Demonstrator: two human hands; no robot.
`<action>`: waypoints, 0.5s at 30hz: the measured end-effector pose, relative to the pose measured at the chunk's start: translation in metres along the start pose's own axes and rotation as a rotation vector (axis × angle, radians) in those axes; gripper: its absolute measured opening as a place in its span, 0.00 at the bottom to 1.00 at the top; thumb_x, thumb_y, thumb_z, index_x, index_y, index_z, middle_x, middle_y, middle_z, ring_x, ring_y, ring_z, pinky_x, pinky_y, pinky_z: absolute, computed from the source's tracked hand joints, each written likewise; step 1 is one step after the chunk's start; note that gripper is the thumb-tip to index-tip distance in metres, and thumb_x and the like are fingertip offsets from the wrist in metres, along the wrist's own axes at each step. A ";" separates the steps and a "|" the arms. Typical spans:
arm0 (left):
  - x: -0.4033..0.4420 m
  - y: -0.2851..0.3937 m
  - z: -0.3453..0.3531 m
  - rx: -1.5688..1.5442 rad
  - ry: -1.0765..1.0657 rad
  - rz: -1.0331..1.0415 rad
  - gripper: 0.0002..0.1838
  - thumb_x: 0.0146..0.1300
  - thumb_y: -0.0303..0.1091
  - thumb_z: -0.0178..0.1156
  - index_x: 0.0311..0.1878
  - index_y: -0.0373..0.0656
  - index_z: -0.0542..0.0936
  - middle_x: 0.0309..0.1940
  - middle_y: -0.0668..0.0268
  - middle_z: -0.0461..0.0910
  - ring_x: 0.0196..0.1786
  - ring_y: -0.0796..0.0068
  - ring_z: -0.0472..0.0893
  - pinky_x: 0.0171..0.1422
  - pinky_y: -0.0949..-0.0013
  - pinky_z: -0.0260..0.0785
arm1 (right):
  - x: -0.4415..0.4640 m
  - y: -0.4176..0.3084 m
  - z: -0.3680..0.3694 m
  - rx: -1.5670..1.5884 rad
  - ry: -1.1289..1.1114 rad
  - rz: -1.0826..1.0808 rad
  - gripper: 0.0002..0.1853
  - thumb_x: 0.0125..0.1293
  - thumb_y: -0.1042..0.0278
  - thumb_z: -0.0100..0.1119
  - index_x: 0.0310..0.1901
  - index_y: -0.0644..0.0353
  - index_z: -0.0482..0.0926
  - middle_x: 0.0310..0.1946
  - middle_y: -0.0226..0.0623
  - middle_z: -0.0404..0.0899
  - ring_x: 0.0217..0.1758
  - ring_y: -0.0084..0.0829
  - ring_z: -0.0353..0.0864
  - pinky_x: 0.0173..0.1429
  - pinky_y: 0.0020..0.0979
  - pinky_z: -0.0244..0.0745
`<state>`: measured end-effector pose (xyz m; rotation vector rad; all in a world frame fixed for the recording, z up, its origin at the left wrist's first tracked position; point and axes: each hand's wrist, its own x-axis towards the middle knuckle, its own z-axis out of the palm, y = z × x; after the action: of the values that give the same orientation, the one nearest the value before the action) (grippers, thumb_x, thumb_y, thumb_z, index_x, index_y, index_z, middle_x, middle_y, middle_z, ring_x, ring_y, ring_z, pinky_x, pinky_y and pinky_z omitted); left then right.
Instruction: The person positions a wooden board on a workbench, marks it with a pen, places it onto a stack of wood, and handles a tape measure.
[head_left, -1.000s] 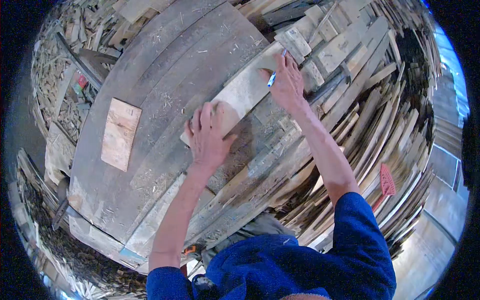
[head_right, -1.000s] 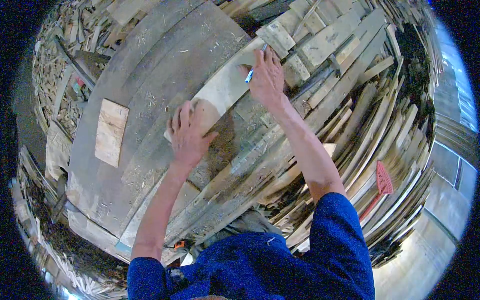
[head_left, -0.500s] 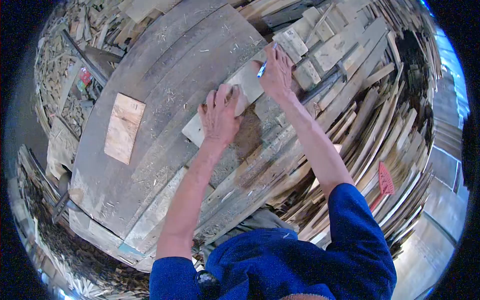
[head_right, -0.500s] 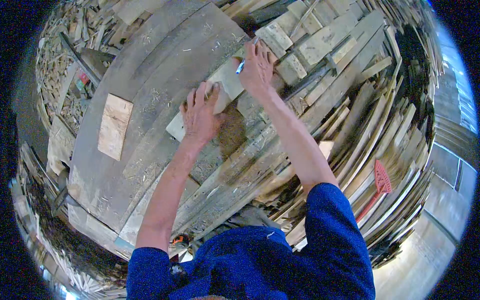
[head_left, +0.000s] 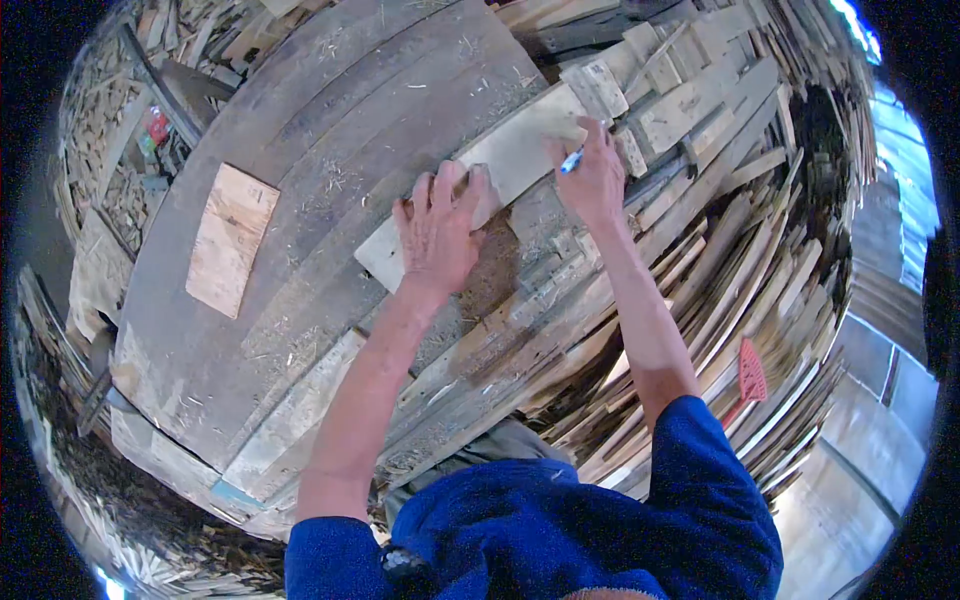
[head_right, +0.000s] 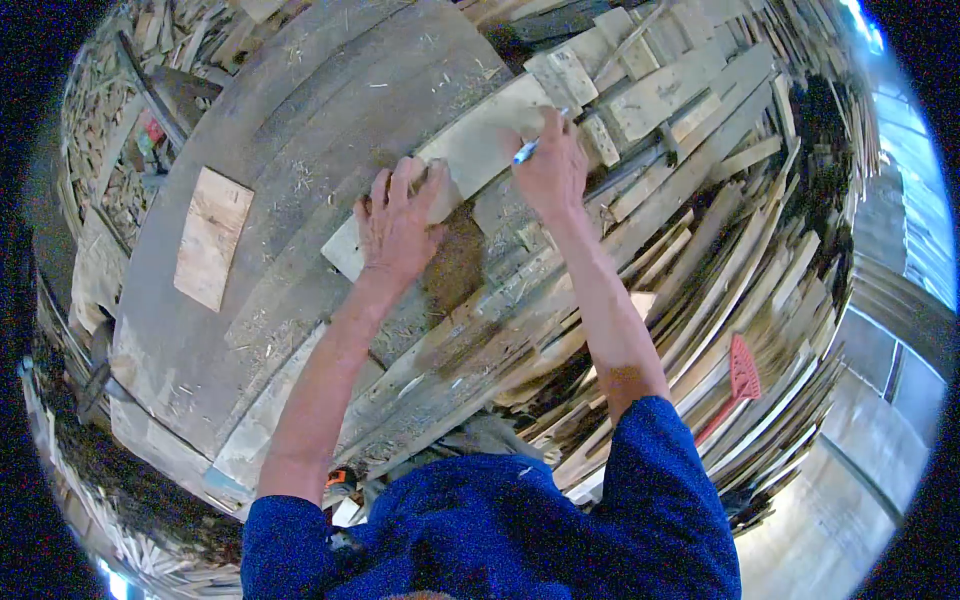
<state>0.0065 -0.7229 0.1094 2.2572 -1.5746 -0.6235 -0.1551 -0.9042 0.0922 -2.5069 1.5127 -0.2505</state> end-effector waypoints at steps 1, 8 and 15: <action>0.001 0.001 -0.001 -0.006 0.002 -0.005 0.48 0.50 0.35 0.78 0.77 0.61 0.67 0.73 0.63 0.60 0.75 0.52 0.62 0.73 0.33 0.58 | -0.003 -0.011 -0.012 0.111 0.034 -0.055 0.26 0.69 0.60 0.62 0.66 0.57 0.70 0.57 0.53 0.79 0.59 0.55 0.79 0.61 0.50 0.75; -0.002 -0.007 0.008 -0.008 0.065 0.003 0.45 0.53 0.36 0.75 0.76 0.59 0.68 0.73 0.61 0.63 0.74 0.54 0.63 0.70 0.35 0.58 | 0.006 -0.072 0.010 1.114 -0.154 0.069 0.14 0.76 0.68 0.61 0.58 0.61 0.84 0.33 0.26 0.83 0.31 0.13 0.76 0.37 0.21 0.73; -0.009 -0.018 0.019 -0.098 0.173 0.033 0.44 0.49 0.34 0.75 0.73 0.58 0.72 0.71 0.58 0.65 0.71 0.52 0.66 0.72 0.38 0.55 | 0.011 -0.078 0.057 1.152 -0.095 0.119 0.06 0.74 0.67 0.63 0.43 0.59 0.85 0.27 0.22 0.78 0.26 0.12 0.73 0.30 0.20 0.68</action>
<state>0.0087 -0.7089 0.0861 2.1459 -1.4627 -0.4715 -0.0699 -0.8734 0.0574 -1.4748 0.9959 -0.7165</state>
